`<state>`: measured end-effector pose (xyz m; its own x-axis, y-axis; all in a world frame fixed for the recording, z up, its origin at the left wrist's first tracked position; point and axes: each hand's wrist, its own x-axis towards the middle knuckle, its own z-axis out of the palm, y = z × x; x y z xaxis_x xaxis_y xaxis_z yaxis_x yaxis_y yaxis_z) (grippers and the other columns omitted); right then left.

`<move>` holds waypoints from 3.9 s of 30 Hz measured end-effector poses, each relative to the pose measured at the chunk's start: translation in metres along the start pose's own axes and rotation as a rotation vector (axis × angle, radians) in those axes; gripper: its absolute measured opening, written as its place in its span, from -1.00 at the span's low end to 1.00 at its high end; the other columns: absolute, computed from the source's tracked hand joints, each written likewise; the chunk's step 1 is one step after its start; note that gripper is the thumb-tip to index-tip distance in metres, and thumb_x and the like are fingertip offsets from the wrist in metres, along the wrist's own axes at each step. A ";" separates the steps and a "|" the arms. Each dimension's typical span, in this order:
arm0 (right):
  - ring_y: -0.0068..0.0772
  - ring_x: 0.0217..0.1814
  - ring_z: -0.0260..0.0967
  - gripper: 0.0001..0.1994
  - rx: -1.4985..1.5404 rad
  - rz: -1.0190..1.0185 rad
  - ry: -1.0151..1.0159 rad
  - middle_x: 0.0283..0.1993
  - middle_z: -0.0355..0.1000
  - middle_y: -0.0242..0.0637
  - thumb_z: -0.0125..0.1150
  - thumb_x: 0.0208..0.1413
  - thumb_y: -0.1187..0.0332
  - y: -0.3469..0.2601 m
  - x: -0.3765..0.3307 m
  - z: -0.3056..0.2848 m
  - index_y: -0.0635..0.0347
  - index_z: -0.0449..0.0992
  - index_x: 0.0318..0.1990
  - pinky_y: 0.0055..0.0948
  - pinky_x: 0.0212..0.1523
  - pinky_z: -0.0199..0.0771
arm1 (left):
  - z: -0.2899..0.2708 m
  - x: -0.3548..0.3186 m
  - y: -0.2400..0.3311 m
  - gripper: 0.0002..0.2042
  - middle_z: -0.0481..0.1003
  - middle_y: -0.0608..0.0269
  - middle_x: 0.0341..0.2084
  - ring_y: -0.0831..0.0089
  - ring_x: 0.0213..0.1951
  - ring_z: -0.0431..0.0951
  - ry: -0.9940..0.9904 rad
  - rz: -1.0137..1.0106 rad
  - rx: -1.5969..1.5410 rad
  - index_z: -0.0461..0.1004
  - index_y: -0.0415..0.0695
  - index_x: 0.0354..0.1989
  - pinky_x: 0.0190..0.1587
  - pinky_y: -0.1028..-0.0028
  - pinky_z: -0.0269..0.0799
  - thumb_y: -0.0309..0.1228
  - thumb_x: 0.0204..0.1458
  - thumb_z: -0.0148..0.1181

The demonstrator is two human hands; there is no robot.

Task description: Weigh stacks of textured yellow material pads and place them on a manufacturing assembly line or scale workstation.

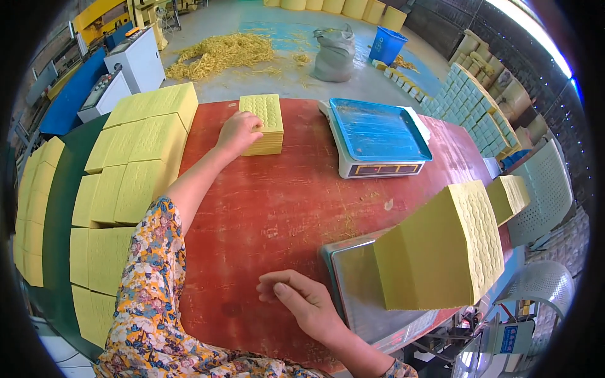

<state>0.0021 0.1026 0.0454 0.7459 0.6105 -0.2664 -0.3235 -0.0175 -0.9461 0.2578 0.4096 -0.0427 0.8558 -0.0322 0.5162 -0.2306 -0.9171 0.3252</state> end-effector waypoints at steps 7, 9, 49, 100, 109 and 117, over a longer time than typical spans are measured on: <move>-0.37 -0.03 0.49 -0.73 -0.002 0.015 0.008 -0.09 0.53 -0.16 -0.06 0.32 0.40 0.014 0.009 -0.005 0.36 0.46 0.04 -0.37 0.03 0.47 | -0.002 0.002 -0.001 -0.87 0.53 0.25 -0.38 0.24 -0.18 0.51 0.011 0.003 -0.003 0.58 -0.10 -0.39 -0.14 0.26 0.46 -0.34 -0.07 0.28; -0.45 0.01 0.45 -0.74 0.028 0.050 -0.012 -0.02 0.49 -0.23 -0.07 0.33 0.45 0.013 0.008 -0.007 0.37 0.44 0.06 -0.42 0.09 0.43 | 0.002 0.003 -0.003 -0.90 0.53 0.24 -0.40 0.22 -0.22 0.52 0.023 0.070 0.083 0.58 -0.10 -0.40 -0.19 0.25 0.48 -0.36 -0.02 0.22; -0.64 -0.13 0.33 -0.73 -0.115 -0.614 -0.261 -0.15 0.44 -0.36 0.10 0.22 0.48 -0.097 -0.184 -0.141 0.37 0.42 0.05 -0.53 -0.09 0.40 | -0.200 -0.226 0.458 -0.83 0.53 0.25 -0.30 0.53 -0.24 0.51 0.385 -0.628 -1.149 0.47 -0.29 -0.21 -0.15 0.50 0.43 -0.43 0.14 0.15; -0.69 -0.47 0.24 -0.78 -0.022 -0.766 0.372 -0.47 0.34 -0.46 0.04 0.25 0.45 -0.071 -0.225 -0.277 0.32 0.51 -0.02 -0.60 -0.44 0.28 | -0.115 -0.187 0.548 -0.77 0.38 0.31 -0.57 0.61 -0.58 0.28 0.748 -0.311 -0.824 0.37 -0.18 -0.31 -0.52 0.61 0.22 -0.31 0.32 -0.13; -0.65 -0.48 0.27 -0.77 0.163 -0.664 0.341 -0.45 0.38 -0.42 -0.02 0.25 0.51 -0.010 -0.278 -0.292 0.32 0.49 0.00 -0.63 -0.44 0.26 | -0.141 -0.276 0.564 -0.72 0.41 0.13 -0.58 0.49 -0.57 0.33 0.864 -0.231 -0.693 0.38 -0.28 -0.29 -0.50 0.55 0.24 -0.32 0.29 -0.17; -0.63 -0.48 0.28 -0.76 0.157 -0.641 0.304 -0.45 0.39 -0.40 -0.02 0.26 0.50 -0.002 -0.279 -0.296 0.32 0.49 0.00 -0.61 -0.44 0.27 | -0.128 -0.276 0.576 -0.74 0.43 0.13 -0.58 0.48 -0.58 0.36 0.871 -0.260 -0.721 0.39 -0.26 -0.27 -0.51 0.54 0.26 -0.34 0.30 -0.16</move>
<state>-0.0328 -0.3018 0.0668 0.9385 0.2150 0.2702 0.1687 0.3973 -0.9020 -0.1706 -0.0586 0.1034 0.3722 0.6655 0.6469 -0.5450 -0.4074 0.7327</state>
